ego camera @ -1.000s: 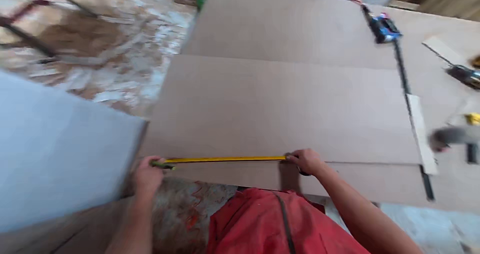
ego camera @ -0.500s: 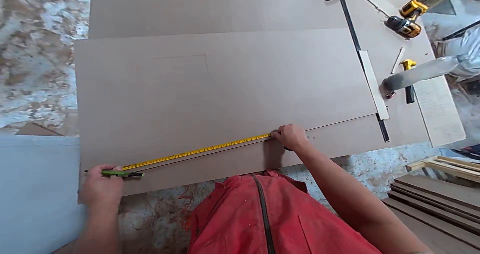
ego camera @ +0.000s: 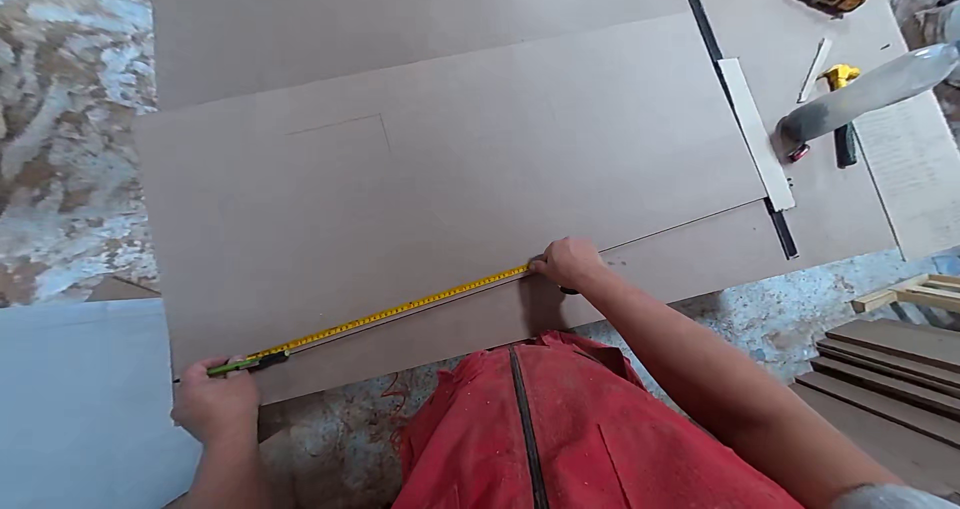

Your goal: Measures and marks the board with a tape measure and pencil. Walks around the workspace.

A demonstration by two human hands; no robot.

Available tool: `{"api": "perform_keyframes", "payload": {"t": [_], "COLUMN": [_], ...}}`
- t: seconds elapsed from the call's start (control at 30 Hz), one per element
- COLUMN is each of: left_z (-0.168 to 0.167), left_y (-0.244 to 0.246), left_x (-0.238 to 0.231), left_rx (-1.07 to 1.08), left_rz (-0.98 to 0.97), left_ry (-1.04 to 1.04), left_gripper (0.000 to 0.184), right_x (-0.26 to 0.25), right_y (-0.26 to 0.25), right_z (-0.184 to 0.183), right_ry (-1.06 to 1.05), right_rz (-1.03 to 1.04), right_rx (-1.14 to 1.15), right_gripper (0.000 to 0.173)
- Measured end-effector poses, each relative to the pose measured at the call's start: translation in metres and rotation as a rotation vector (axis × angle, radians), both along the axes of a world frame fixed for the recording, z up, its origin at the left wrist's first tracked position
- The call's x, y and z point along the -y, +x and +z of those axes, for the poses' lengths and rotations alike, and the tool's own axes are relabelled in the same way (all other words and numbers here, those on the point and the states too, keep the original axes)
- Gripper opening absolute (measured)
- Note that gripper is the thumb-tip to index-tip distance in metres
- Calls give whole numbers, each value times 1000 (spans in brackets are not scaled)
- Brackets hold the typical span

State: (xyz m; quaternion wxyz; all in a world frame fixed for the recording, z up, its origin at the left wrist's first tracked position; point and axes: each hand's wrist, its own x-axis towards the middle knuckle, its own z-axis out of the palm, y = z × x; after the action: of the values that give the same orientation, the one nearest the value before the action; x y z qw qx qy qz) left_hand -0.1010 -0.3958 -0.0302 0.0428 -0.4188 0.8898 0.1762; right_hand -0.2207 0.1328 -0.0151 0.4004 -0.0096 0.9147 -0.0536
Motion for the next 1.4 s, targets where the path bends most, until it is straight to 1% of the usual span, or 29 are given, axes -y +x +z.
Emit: {"api": "perform_keyframes", "payload": {"t": [0.23,0.33,0.47,0.6,0.77,0.87,1.4], "left_z": [2,-1,-13,-14,-11,-13,-38], "left_y": [-5,-6,-2,-3,-3,-2,2], "left_x": [1,2,10,12,12,13,40], "left_rx": [25,39,-3,-36,-31,-74,-180], "left_rz": [59,116,186,236,230,292,420], "left_ry": [1,18,89,146,138,161,210], "left_gripper": [35,35,33,34,40,38,42], "right_x": [1,1,0,0,-1,-3,0], "right_y": [-5,-7,-8,-9,-9,-8,-5], "right_z": [3,2,1,0,-3,-3,-3], "right_ry": [4,4,1,-12,-28,-34,-11], "right_rz": [4,-5,5,8,16,9,2], "right_rx": [38,48,59,62,66,65,92], "right_gripper": [57,56,57,58,59,58,59]}}
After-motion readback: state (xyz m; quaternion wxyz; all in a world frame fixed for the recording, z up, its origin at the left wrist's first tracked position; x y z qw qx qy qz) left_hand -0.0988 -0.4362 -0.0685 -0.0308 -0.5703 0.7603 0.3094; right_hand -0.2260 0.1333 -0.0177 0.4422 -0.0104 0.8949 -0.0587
